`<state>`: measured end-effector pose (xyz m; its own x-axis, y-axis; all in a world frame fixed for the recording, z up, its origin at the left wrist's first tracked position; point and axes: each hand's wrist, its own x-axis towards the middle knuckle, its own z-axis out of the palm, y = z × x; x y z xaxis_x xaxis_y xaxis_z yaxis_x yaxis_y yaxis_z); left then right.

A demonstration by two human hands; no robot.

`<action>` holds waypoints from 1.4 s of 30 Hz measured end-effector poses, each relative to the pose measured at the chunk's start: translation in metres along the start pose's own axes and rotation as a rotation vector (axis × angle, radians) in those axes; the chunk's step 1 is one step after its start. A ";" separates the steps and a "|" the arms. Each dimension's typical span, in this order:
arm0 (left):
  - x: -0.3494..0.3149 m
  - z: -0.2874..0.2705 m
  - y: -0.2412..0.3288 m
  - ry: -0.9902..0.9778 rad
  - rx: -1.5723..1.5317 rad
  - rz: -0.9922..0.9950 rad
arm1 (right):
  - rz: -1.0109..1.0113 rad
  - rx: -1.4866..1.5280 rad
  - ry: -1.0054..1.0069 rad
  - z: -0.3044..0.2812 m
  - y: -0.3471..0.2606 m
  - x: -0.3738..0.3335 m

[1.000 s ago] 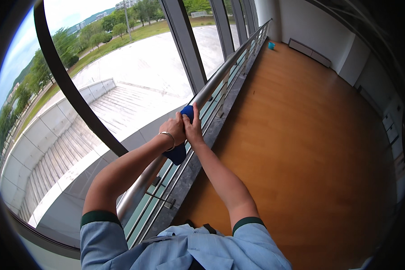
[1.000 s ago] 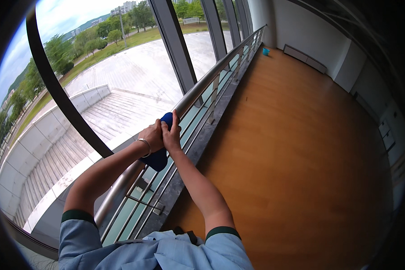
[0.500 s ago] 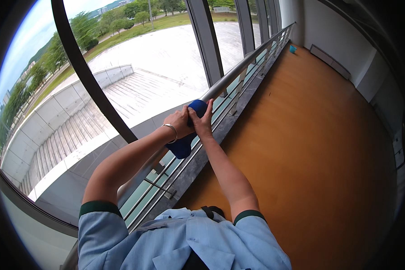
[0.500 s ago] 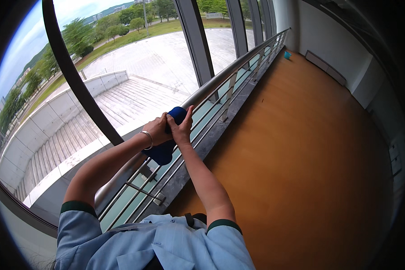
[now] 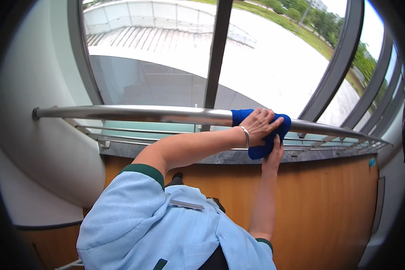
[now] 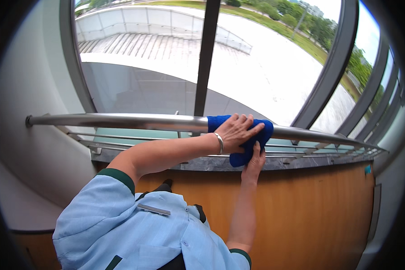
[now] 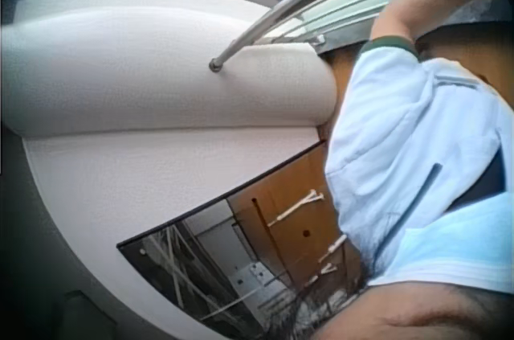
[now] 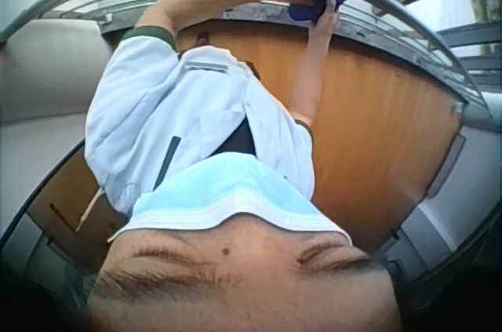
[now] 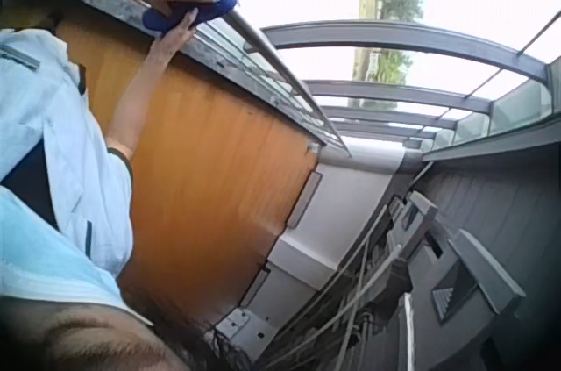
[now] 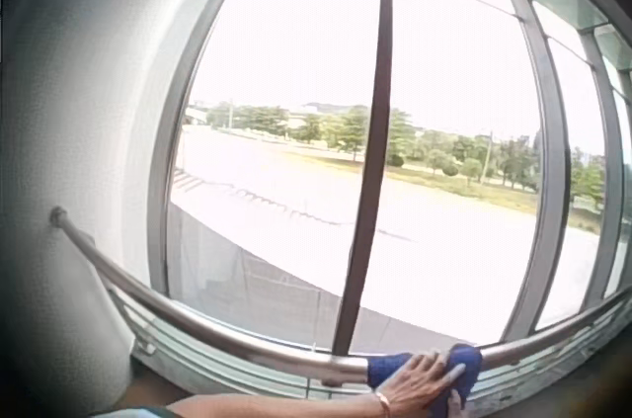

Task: The person wrings a blue cloth in a bucket of water, then wipes a metal handrail and a curved white wall section with the cloth. The person moves along the railing, wiping it continuously.

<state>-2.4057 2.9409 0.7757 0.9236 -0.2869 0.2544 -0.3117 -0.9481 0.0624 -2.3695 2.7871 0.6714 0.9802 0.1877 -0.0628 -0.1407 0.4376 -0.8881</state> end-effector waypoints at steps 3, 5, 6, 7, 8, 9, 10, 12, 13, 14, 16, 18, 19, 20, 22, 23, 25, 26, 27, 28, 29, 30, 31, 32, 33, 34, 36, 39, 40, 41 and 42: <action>-0.063 0.012 0.003 0.302 -0.249 0.159 | 0.225 -0.006 -0.197 0.001 -0.006 -0.040; -0.120 0.036 0.009 0.542 -0.427 -0.008 | 0.321 -0.050 -0.292 0.017 -0.013 -0.076; -0.148 0.044 0.013 0.585 -0.683 -0.212 | 0.364 -0.064 -0.364 0.022 -0.010 -0.089; -0.178 0.051 0.015 0.627 -0.930 -0.423 | 0.423 -0.047 -0.429 0.034 -0.002 -0.103; -0.202 0.069 0.015 0.586 -1.060 -0.588 | 0.478 -0.042 -0.485 0.047 0.005 -0.116; -0.225 0.080 0.015 0.549 -1.182 -0.759 | 0.578 -0.012 -0.519 0.059 0.018 -0.126; -0.243 0.080 0.018 0.484 -1.430 -0.902 | 0.679 0.009 -0.547 0.068 0.033 -0.133; -0.274 0.078 0.014 0.394 -1.868 -1.040 | 0.816 0.017 -0.583 0.095 0.060 -0.143; -0.289 0.076 0.008 0.374 -2.054 -1.042 | 0.858 0.007 -0.594 0.112 0.073 -0.147; -0.305 0.074 -0.002 0.348 -2.247 -1.024 | 0.897 -0.009 -0.601 0.131 0.087 -0.151; -0.345 0.072 -0.030 0.302 -2.476 -1.110 | 0.965 -0.069 -0.643 0.173 0.117 -0.159; -0.379 0.047 -0.053 0.251 -2.633 -1.114 | 0.975 -0.168 -0.646 0.210 0.144 -0.170; -0.396 0.045 -0.071 0.264 -2.625 -1.103 | 0.950 -0.211 -0.630 0.232 0.153 -0.173; -0.418 0.047 -0.086 0.311 -2.608 -1.113 | 0.943 -0.251 -0.636 0.259 0.164 -0.180; -0.453 0.045 -0.118 0.417 -2.583 -1.118 | 0.898 -0.316 -0.625 0.297 0.185 -0.184; -0.466 0.048 -0.137 0.559 -2.410 -1.276 | 0.827 -0.341 -0.621 0.310 0.199 -0.183; -0.490 0.041 -0.168 0.805 -2.152 -1.235 | 0.710 -0.380 -0.621 0.332 0.226 -0.182; -0.499 0.030 -0.183 0.824 -2.089 -1.239 | 0.727 -0.354 -0.601 0.343 0.233 -0.185; -0.504 0.017 -0.195 0.834 -2.035 -1.246 | 0.732 -0.282 -0.621 0.349 0.240 -0.187; -0.508 0.009 -0.207 0.841 -1.982 -1.251 | 0.737 -0.210 -0.639 0.353 0.247 -0.186; -0.513 0.002 -0.221 0.849 -1.979 -1.175 | 0.744 -0.137 -0.662 0.363 0.247 -0.187; -0.515 -0.004 -0.230 0.832 -1.961 -1.136 | 0.725 -0.119 -0.674 0.369 0.244 -0.188; -0.514 -0.009 -0.237 0.813 -1.943 -1.097 | 0.689 -0.200 -0.665 0.376 0.240 -0.189; -0.515 -0.010 -0.246 0.774 -1.912 -1.128 | 0.652 -0.277 -0.664 0.386 0.234 -0.190; -0.513 -0.007 -0.257 0.735 -1.881 -1.157 | 0.611 -0.353 -0.663 0.393 0.234 -0.188; -0.511 0.000 -0.267 0.695 -1.851 -1.185 | 0.640 -0.410 -0.660 0.394 0.247 -0.175; -0.504 0.027 -0.297 0.712 -1.736 -1.183 | 0.704 -0.347 -0.617 0.395 0.281 -0.150; -0.516 0.044 -0.346 0.710 -1.494 -1.183 | 0.720 -0.227 -0.710 0.427 0.302 -0.149; -0.520 0.045 -0.366 0.694 -1.424 -1.165 | 0.660 -0.154 -0.768 0.433 0.315 -0.139; -0.524 0.049 -0.388 0.681 -1.360 -1.145 | 0.600 -0.086 -0.824 0.435 0.336 -0.125; -0.530 0.054 -0.407 0.661 -1.299 -1.134 | 0.426 -0.182 -0.945 0.442 0.348 -0.113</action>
<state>-2.7562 3.4709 0.5632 0.6599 0.7332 -0.1644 0.0705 0.1574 0.9850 -2.5909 3.3065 0.5708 0.3360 0.9389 -0.0749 -0.3487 0.0501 -0.9359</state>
